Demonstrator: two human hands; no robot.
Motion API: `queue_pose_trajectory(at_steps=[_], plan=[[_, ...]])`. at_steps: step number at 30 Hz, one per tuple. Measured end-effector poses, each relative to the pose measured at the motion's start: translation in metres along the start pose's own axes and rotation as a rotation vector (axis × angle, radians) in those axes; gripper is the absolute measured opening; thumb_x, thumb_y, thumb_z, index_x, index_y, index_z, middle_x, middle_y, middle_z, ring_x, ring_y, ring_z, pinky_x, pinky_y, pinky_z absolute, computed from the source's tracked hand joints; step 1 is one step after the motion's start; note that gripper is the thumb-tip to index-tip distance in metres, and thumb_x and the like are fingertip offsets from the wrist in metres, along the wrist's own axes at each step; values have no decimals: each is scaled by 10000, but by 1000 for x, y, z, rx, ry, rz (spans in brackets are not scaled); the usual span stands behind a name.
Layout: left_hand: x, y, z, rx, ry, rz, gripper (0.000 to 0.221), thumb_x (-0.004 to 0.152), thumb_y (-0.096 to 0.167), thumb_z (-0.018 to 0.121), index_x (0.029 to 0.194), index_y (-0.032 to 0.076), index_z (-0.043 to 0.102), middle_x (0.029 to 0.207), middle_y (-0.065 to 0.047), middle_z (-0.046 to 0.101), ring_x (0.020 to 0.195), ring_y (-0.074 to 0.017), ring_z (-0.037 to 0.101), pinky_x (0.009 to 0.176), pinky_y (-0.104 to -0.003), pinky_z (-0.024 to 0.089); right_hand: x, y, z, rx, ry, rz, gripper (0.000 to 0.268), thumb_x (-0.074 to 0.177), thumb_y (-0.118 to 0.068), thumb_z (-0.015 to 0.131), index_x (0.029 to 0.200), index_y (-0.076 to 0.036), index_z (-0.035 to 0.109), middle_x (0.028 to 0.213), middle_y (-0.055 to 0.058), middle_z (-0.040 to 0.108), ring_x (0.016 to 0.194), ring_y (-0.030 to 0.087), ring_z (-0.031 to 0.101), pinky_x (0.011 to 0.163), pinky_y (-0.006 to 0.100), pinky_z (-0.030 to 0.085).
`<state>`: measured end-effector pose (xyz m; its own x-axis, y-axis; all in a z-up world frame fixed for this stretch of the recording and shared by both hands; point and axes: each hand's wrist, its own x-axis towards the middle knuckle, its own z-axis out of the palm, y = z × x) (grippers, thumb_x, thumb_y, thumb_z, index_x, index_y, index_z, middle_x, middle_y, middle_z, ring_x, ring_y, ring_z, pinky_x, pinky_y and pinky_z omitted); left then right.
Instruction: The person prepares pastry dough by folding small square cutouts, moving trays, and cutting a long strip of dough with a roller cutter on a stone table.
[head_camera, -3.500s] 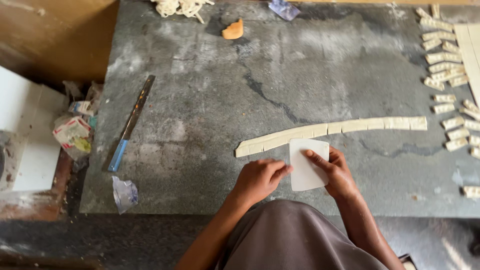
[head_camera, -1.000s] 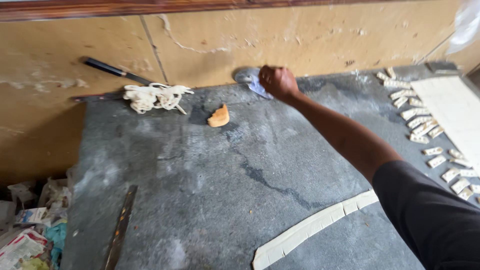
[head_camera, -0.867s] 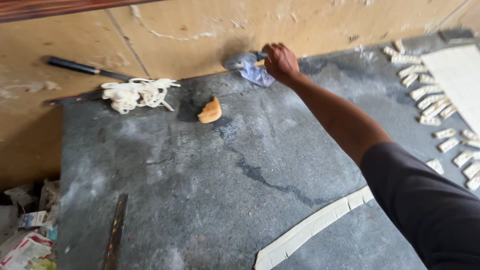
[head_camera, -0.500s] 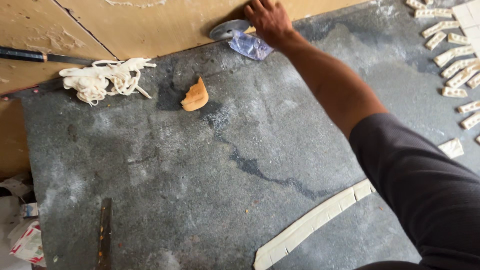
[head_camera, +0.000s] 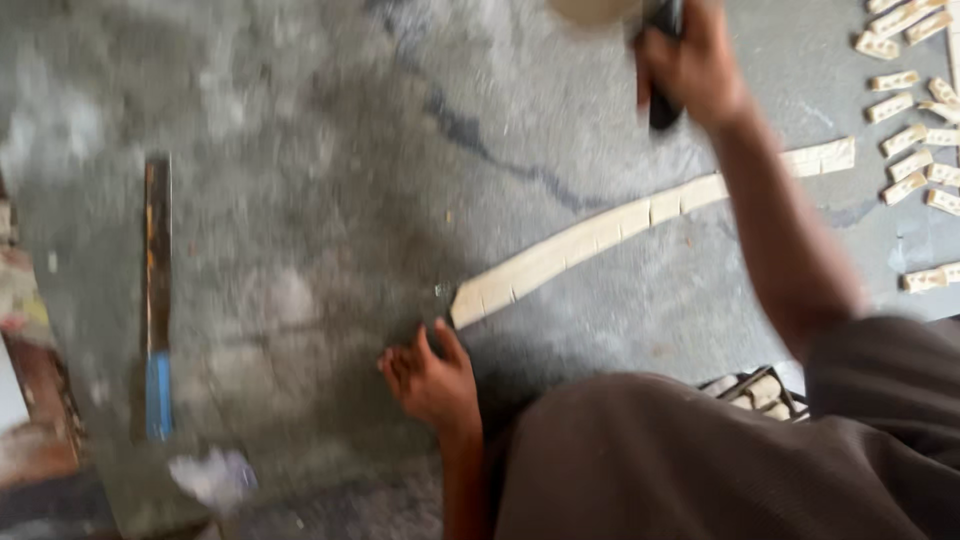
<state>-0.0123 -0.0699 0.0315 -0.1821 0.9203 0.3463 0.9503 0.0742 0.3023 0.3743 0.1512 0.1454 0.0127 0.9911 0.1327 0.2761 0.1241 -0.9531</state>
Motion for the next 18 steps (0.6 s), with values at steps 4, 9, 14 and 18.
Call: queue_pose_trajectory(at_steps=[4, 9, 14, 18], plan=[[-5, -11, 3, -12, -44, 48, 345, 1034, 329, 636, 1008, 11, 769, 934, -304, 723, 939, -418, 732, 1066, -451, 511, -167, 15, 74, 150, -104, 526, 322, 967, -48, 586, 1266, -34, 469, 785, 48, 571, 540, 139, 601, 452, 321, 558], [-14, -25, 5, 37, -54, 158, 338, 1018, 337, 630, 1050, 28, 762, 1009, -367, 711, 984, -422, 742, 1082, -418, 497, -228, -3, 125, 78, -112, 615, 401, 927, -62, 647, 1233, -21, 390, 698, 64, 534, 487, 152, 563, 405, 340, 511], [-15, -38, 5, -224, -175, 42, 326, 1032, 296, 626, 1129, 6, 741, 1144, -242, 748, 1028, -404, 716, 1064, -516, 488, -225, -28, 151, -228, -147, 567, 407, 908, -85, 652, 1183, -14, 360, 718, 119, 598, 494, 211, 632, 404, 376, 531], [-15, -43, 19, -278, -42, 193, 384, 1013, 346, 634, 1224, 32, 700, 1330, -214, 679, 1266, -418, 625, 1099, -592, 415, -220, -33, 164, -317, -185, 514, 419, 893, -77, 631, 1194, -32, 343, 723, 174, 648, 494, 264, 666, 405, 413, 543]])
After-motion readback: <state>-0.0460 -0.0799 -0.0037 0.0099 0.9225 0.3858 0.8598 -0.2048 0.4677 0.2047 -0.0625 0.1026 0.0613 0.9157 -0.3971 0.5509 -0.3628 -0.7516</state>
